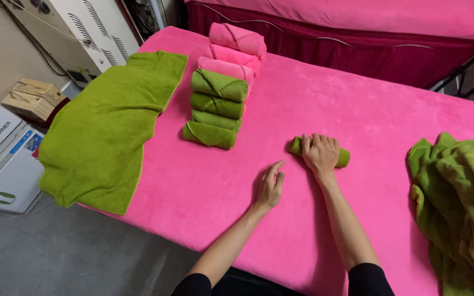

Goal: Folding and rolling towels into decorative shapes on a massage table

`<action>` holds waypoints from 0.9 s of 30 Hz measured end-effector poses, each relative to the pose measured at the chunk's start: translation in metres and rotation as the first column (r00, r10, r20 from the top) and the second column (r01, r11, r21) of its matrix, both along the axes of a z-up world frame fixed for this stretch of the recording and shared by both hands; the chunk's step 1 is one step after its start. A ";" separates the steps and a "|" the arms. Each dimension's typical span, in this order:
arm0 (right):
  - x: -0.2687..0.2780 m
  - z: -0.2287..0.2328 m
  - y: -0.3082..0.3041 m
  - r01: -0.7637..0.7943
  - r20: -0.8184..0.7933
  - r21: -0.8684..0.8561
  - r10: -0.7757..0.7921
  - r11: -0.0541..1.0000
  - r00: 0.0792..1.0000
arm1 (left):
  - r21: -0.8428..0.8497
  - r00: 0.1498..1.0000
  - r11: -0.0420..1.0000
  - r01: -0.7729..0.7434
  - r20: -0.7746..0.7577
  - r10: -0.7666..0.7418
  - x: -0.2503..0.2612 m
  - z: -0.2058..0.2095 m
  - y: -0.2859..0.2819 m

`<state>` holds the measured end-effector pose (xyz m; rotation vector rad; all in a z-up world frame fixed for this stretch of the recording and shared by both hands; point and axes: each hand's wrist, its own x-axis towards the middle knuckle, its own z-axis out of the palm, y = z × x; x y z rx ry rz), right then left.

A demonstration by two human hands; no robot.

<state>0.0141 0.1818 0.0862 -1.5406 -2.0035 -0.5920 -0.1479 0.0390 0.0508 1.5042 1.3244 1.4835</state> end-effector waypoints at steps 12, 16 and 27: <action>0.016 0.031 -0.024 -0.187 -0.057 -0.513 0.185 0.838 0.981 | 0.064 0.992 0.993 -0.096 -0.077 0.101 -0.008 -0.017 0.007; 0.052 0.068 -0.080 -0.227 0.025 -0.605 0.303 0.763 0.953 | 0.178 0.995 0.982 -0.070 -0.064 0.082 -0.008 -0.003 -0.001; 0.116 0.013 -0.154 -0.505 -0.680 -0.306 0.186 0.807 0.709 | 0.329 0.922 0.926 0.187 -0.385 -0.049 0.002 0.021 0.020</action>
